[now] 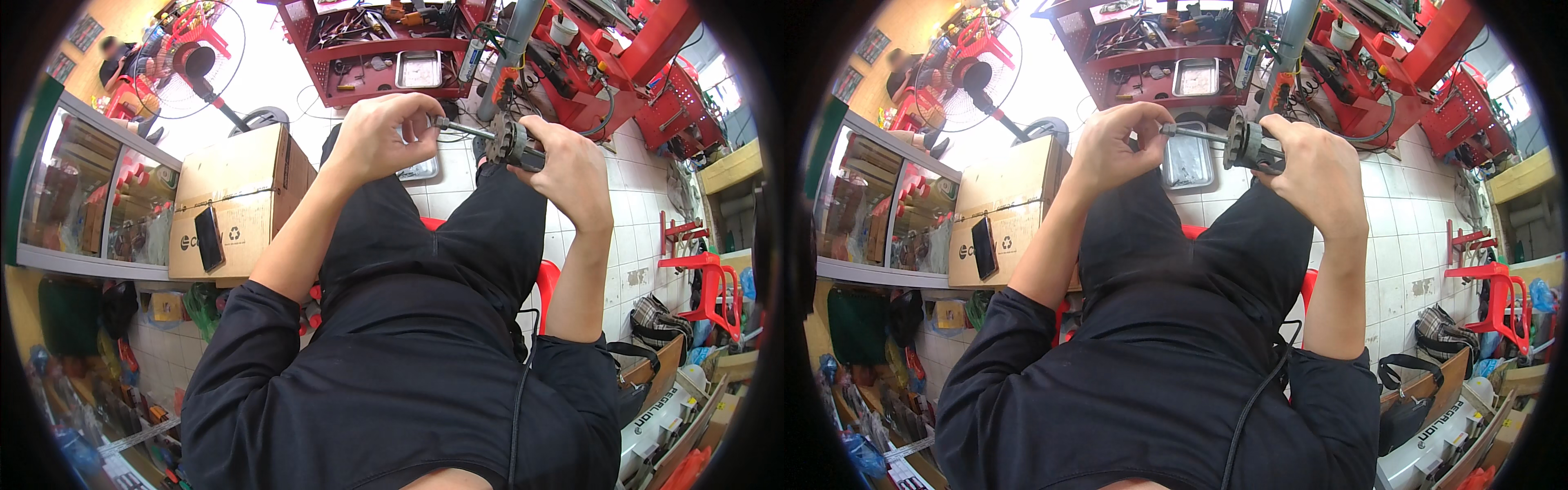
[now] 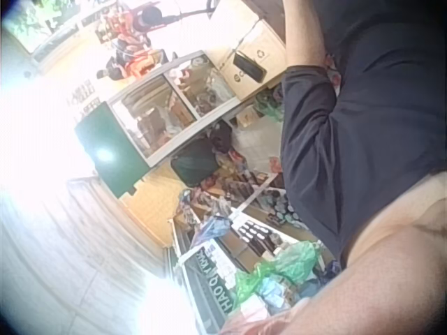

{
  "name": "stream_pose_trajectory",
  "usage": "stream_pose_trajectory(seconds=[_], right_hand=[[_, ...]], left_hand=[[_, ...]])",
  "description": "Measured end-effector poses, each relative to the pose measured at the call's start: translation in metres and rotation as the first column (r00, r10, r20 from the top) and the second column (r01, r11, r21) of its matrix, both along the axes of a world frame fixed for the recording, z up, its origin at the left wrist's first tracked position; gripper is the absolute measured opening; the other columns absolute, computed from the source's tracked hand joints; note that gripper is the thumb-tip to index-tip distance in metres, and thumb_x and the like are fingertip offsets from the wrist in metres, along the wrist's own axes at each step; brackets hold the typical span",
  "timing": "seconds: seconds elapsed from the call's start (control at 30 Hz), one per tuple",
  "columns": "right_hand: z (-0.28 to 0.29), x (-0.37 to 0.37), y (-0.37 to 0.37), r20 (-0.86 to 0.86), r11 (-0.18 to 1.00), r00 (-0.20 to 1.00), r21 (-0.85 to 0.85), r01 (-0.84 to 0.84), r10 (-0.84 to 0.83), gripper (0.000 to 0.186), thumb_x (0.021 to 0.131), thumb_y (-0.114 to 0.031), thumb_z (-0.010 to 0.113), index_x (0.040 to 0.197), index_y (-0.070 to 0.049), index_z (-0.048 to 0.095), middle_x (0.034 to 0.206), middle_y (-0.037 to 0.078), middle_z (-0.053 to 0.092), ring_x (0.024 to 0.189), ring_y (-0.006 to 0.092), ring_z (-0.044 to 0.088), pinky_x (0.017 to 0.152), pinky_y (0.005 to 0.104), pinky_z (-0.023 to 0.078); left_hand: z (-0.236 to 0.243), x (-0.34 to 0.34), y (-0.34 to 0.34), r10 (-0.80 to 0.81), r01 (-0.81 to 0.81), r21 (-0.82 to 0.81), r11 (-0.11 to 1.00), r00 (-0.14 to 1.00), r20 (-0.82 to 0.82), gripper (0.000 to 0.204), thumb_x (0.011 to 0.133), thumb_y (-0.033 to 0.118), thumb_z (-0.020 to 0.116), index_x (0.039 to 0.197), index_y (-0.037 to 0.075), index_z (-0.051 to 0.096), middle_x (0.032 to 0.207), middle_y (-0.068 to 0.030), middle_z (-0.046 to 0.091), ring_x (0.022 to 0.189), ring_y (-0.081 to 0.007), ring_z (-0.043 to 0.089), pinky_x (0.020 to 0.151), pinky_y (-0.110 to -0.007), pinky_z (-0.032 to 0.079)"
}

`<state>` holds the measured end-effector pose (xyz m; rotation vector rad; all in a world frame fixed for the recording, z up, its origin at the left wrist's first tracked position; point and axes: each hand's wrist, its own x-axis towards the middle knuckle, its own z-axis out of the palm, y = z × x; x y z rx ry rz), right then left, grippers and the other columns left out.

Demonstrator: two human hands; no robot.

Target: The person sits on a stool in a workshop and works on a mechanical part held in their lap. They use a small tool to manipulate a screw or bolt on the part, then remove a small metal component and place it into a tray on the floor.

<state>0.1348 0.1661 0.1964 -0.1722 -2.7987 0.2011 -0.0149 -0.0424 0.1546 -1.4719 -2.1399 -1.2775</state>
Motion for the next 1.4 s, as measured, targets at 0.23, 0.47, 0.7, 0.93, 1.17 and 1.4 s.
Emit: stream_pose_trajectory(seconds=[0.23, 0.47, 0.7, 0.93, 1.17, 1.4], right_hand=[[-0.003, -0.001, 0.001, -0.009, 1.0, 1.0, 0.004, -0.011, 0.011, 0.053, 0.063, -0.018, 0.081, 0.111, -0.01, 0.063, 0.091, 0.012, 0.068, 0.083, 0.0293, 0.066, 0.072, 0.0377, 0.05], [-0.003, 0.0, 0.001, -0.004, 0.999, 1.0, 0.05, 0.008, -0.008, 0.052, 0.062, -0.018, 0.082, 0.109, -0.01, 0.062, 0.088, 0.012, 0.067, 0.081, 0.0297, 0.066, 0.071, 0.0381, 0.05], [-0.004, 0.0, 0.0, -0.022, 0.999, 1.0, 0.046, -0.007, 0.008, 0.043, 0.067, -0.021, 0.08, 0.105, -0.01, 0.063, 0.087, 0.013, 0.068, 0.081, 0.0306, 0.066, 0.071, 0.0395, 0.05], [-0.004, 0.0, 0.003, -0.004, 0.999, 1.0, 0.047, 0.014, -0.013, 0.052, 0.063, -0.019, 0.082, 0.11, -0.01, 0.062, 0.092, 0.013, 0.068, 0.085, 0.0314, 0.065, 0.075, 0.0385, 0.05], [-0.002, 0.0, 0.001, 0.017, 0.999, 1.0, 0.044, 0.024, -0.025, 0.051, 0.063, -0.02, 0.081, 0.11, -0.01, 0.062, 0.093, 0.012, 0.068, 0.086, 0.0315, 0.065, 0.075, 0.0383, 0.05], [-0.005, 0.0, 0.003, -0.026, 0.998, 1.0, 0.059, 0.013, -0.012, 0.048, 0.065, -0.02, 0.081, 0.108, -0.01, 0.063, 0.09, 0.013, 0.068, 0.083, 0.0308, 0.066, 0.073, 0.039, 0.05]], left_hand=[[-0.001, 0.0, 0.001, 0.006, -0.005, 0.006, 1.0, 0.996, -0.094, 0.024, 0.067, 0.003, 0.066, 0.091, 0.005, 0.068, 0.066, -0.0029, 0.061, 0.059, -0.0127, 0.061, 0.058, -0.027, 0.05], [-0.004, 0.001, 0.003, 0.049, -0.045, 0.028, 0.999, 0.983, -0.174, 0.022, 0.066, 0.005, 0.069, 0.088, 0.006, 0.071, 0.068, -0.0038, 0.066, 0.058, -0.015, 0.063, 0.057, -0.027, 0.051], [-0.005, 0.004, 0.003, 0.049, -0.044, 0.04, 0.998, 0.988, -0.144, 0.023, 0.066, 0.004, 0.07, 0.089, 0.004, 0.071, 0.066, -0.0028, 0.067, 0.059, -0.0143, 0.065, 0.058, -0.026, 0.052], [-0.005, 0.007, 0.004, 0.032, -0.029, 0.038, 0.999, 0.997, -0.066, 0.022, 0.067, 0.001, 0.069, 0.089, 0.002, 0.071, 0.066, -0.0037, 0.067, 0.06, -0.0124, 0.066, 0.059, -0.025, 0.052], [-0.006, 0.01, 0.005, 0.06, -0.059, 0.043, 0.997, 0.998, -0.023, 0.019, 0.068, 0.001, 0.067, 0.087, 0.0, 0.071, 0.068, -0.0064, 0.068, 0.058, -0.0122, 0.066, 0.057, -0.024, 0.052], [-0.005, 0.012, 0.007, 0.044, -0.045, 0.098, 0.994, 0.999, 0.018, 0.022, 0.069, 0.001, 0.067, 0.091, 0.0, 0.071, 0.07, -0.0056, 0.068, 0.061, -0.0079, 0.065, 0.057, -0.022, 0.051]])
